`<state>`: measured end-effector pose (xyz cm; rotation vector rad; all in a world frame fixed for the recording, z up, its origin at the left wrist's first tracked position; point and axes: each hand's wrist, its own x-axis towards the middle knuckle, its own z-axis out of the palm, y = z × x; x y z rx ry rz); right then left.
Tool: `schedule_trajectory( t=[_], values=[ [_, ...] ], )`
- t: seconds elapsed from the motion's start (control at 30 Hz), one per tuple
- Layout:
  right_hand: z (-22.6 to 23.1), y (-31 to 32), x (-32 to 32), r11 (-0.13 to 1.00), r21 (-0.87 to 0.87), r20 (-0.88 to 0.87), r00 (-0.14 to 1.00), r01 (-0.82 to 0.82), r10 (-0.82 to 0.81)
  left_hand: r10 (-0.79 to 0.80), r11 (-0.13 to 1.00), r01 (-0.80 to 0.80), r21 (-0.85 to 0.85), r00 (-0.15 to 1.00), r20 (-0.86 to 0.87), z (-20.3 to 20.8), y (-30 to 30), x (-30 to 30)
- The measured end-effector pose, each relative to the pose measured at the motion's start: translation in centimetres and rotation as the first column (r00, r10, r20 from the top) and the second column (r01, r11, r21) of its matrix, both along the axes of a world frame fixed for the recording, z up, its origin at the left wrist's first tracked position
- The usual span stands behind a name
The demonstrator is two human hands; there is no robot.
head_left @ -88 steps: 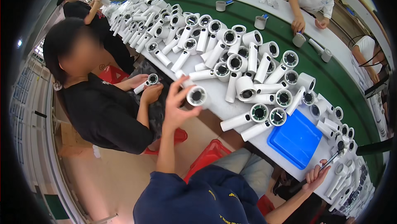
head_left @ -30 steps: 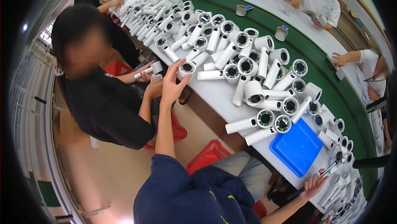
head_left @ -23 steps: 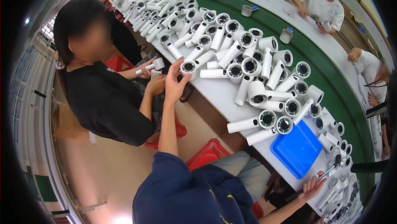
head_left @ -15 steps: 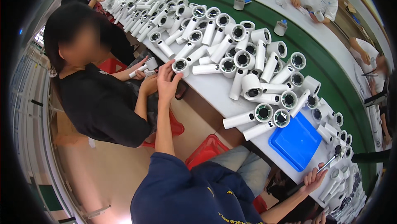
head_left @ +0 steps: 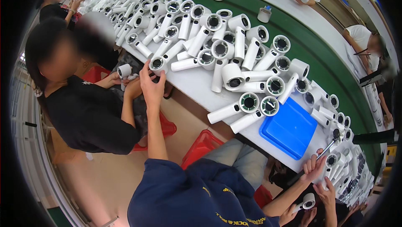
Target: Assembling and cleaning white plastic device housings on an electronics production line.
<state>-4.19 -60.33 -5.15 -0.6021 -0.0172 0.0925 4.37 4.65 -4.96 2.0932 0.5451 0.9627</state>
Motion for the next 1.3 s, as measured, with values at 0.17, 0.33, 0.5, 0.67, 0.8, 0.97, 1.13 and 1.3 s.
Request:
schedule_trajectory(
  t=[0.17,0.33,0.5,0.67,0.8,0.97,1.13,1.3],
  values=[
    [0.5,0.1,-0.7,1.0,-0.005,0.014,1.0,0.025,-0.025,0.139,0.948,-0.123,0.295,0.99,-0.033,2.5,-3.6,-0.1],
    [0.1,0.0,-0.2,1.0,-0.026,0.02,1.0,0.005,-0.004,-0.513,0.853,0.52,0.046,0.851,-0.111,6.3,-12.0,-3.9],
    [0.2,0.3,0.0,0.999,-0.036,0.002,1.0,0.013,-0.013,-0.68,0.663,0.726,0.184,0.686,-0.257,4.1,-15.6,-3.3],
    [0.0,0.0,-0.1,0.996,-0.084,0.0,1.0,0.019,-0.019,-0.669,0.665,0.735,0.131,0.664,-0.333,4.1,-15.8,-3.7],
    [0.1,0.0,-0.3,0.994,-0.097,-0.014,0.999,0.048,-0.05,-0.637,0.66,0.722,0.208,0.685,-0.354,5.7,-13.7,-3.8],
    [0.1,-0.1,0.1,0.995,-0.094,0.031,0.999,-0.014,0.017,-0.654,0.646,0.735,0.205,0.672,-0.349,6.0,-12.1,-4.1],
    [0.5,0.2,0.1,0.994,-0.097,-0.034,0.998,0.044,-0.048,-0.674,0.586,0.771,0.249,0.634,-0.378,6.6,-11.6,-3.2],
    [0.3,-0.1,0.0,0.996,-0.069,-0.043,0.997,0.061,-0.064,-0.678,0.563,0.792,0.235,0.605,-0.417,7.1,-10.8,-2.7]
  ],
)
